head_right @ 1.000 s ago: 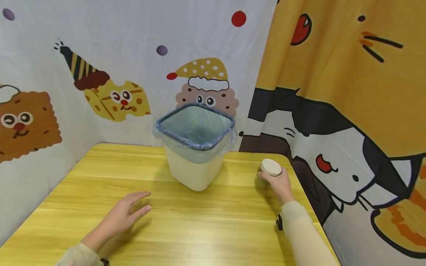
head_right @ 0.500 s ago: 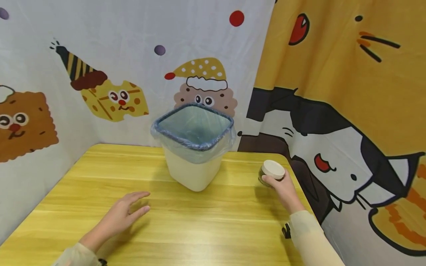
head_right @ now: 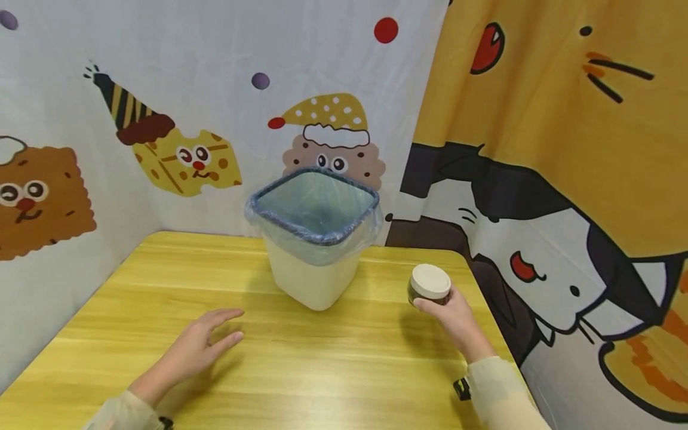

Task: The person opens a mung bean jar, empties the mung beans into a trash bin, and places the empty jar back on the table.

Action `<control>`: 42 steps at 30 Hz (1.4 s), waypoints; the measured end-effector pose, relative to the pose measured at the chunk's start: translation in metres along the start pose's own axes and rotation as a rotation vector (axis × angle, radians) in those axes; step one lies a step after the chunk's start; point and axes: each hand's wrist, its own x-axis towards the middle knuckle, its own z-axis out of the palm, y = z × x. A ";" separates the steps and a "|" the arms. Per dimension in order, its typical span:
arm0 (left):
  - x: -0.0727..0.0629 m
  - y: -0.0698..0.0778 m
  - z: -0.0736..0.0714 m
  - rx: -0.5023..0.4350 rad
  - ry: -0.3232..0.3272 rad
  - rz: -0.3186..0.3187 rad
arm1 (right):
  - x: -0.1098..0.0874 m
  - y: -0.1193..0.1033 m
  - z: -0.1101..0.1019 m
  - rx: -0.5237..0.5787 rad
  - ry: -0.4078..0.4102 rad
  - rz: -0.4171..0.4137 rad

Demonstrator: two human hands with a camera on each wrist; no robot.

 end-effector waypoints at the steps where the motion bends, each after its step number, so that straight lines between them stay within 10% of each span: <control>1: 0.000 0.000 0.000 -0.003 -0.001 0.001 | -0.003 -0.001 0.002 0.018 -0.015 -0.012; 14: 0.000 0.011 0.007 -0.043 0.007 0.035 | -0.031 -0.003 0.043 0.196 -0.225 -0.085; 25: 0.005 0.049 0.008 -0.164 0.056 0.148 | -0.051 -0.020 0.086 0.326 -0.479 -0.151; 36: 0.030 0.103 0.016 -0.299 0.117 0.534 | -0.059 -0.038 0.135 0.398 -0.736 -0.243; 42: 0.030 0.113 0.024 -0.331 0.132 0.611 | -0.061 -0.040 0.163 0.366 -0.812 -0.221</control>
